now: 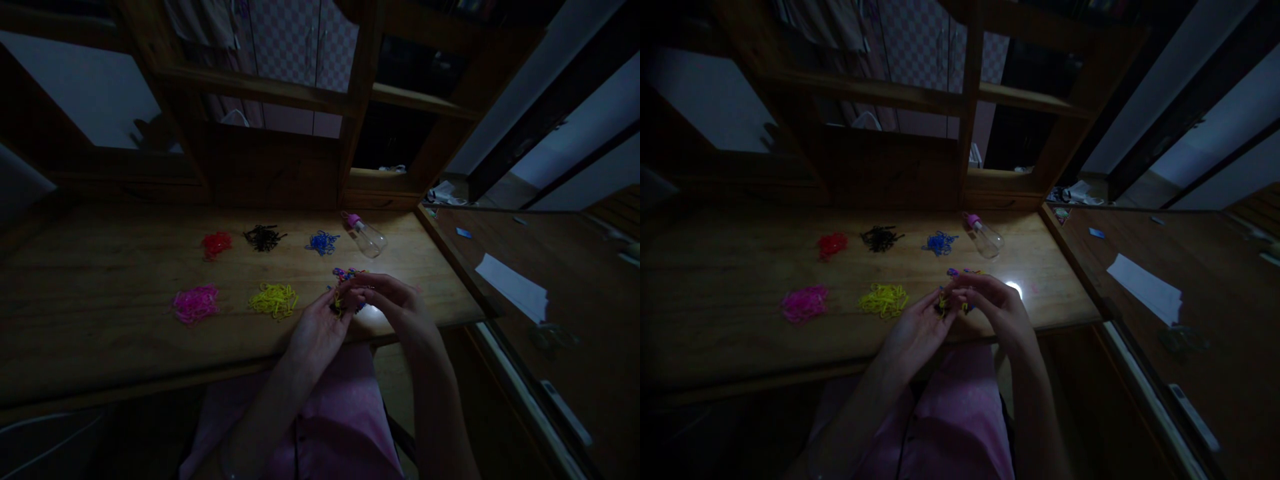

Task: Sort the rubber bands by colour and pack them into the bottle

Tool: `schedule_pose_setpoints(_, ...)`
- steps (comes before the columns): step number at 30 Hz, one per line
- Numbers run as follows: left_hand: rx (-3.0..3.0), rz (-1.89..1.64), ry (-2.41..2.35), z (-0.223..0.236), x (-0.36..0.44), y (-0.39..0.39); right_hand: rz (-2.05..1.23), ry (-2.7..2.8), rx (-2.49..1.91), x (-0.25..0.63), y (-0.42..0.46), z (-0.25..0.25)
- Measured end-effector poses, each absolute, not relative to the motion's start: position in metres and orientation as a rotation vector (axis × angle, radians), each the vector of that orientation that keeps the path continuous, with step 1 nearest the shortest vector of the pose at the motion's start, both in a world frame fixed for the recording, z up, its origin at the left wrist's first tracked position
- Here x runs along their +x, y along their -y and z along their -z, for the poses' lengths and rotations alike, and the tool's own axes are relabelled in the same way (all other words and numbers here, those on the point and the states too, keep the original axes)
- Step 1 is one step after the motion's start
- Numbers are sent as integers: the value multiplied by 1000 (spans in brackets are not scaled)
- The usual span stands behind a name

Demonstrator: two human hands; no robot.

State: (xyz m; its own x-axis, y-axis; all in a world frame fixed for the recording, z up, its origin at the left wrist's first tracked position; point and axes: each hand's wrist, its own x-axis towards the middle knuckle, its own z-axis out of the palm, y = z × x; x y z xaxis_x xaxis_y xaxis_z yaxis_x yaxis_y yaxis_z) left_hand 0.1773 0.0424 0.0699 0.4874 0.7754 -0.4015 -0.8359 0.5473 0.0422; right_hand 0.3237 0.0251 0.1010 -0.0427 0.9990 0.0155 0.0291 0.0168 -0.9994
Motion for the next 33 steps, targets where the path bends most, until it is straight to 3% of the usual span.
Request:
schedule_pose_setpoints(4, -241, -998, -394, -70, 176, -41, -1206, 1117, -1171, 326, -25, -96)
schedule_pose_setpoints(14, -173, -1088, -434, -80, 159, -38, -1549, 787, -879, 326, -26, -93)
schedule_pose_setpoints(27, -223, -1085, -369, -86, 147, -37, -1358, 854, -995, 321, -28, -85)
schedule_pose_setpoints(33, -156, -1084, -433, -85, 148, -35, -973, 1216, -1255, 308, -25, -92)
